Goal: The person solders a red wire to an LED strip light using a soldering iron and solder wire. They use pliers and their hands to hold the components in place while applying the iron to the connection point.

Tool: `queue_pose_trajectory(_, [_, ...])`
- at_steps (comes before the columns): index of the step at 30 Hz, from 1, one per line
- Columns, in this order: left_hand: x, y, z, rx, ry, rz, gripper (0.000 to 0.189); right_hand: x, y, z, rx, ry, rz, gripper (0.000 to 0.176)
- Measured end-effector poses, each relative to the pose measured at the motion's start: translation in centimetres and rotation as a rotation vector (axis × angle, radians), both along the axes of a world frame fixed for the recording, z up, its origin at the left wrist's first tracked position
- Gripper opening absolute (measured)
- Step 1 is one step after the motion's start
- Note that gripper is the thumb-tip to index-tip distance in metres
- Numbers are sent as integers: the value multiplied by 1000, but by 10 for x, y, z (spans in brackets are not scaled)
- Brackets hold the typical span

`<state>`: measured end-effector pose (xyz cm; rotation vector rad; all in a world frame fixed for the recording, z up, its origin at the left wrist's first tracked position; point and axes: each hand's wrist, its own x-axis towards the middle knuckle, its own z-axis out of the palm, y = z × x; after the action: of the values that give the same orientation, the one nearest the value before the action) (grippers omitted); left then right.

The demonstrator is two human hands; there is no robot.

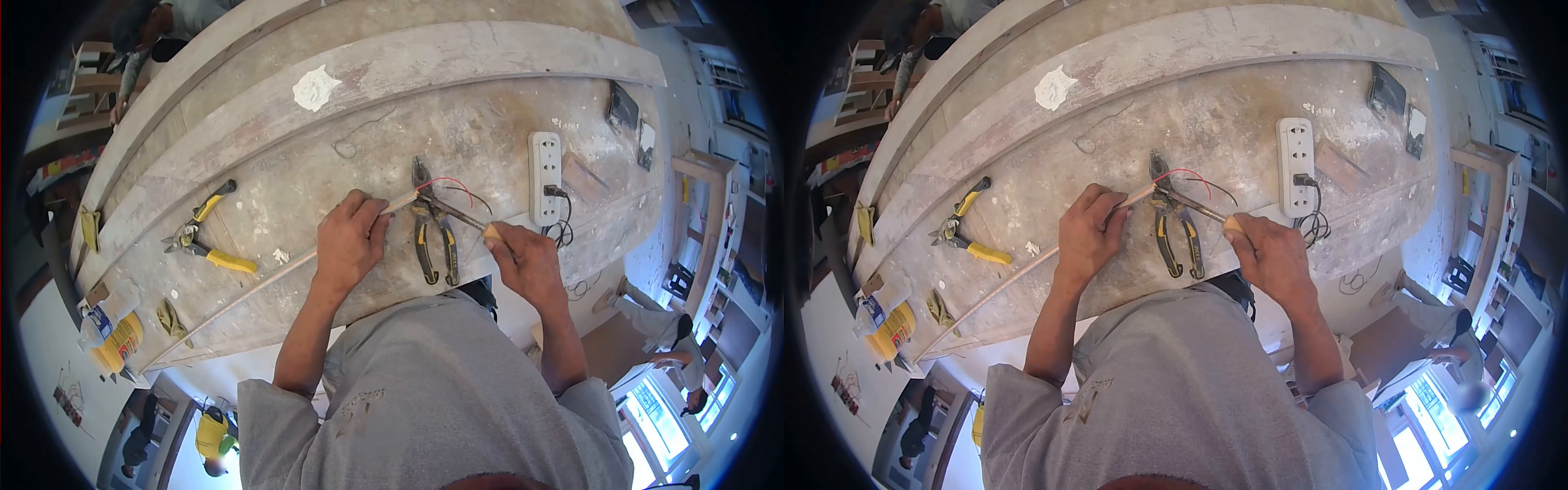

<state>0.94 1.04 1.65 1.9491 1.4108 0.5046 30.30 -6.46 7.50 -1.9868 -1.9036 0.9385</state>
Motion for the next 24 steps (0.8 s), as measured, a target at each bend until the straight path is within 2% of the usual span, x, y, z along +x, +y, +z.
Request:
queue_pose_trajectory(20, [0,0,0,3,1,-12,19,-4,4,4,-116,17,2,25])
queue_pose_trajectory(24, [1,0,1,14,-3,-6,19,2,2,6,-87,98,-19,25])
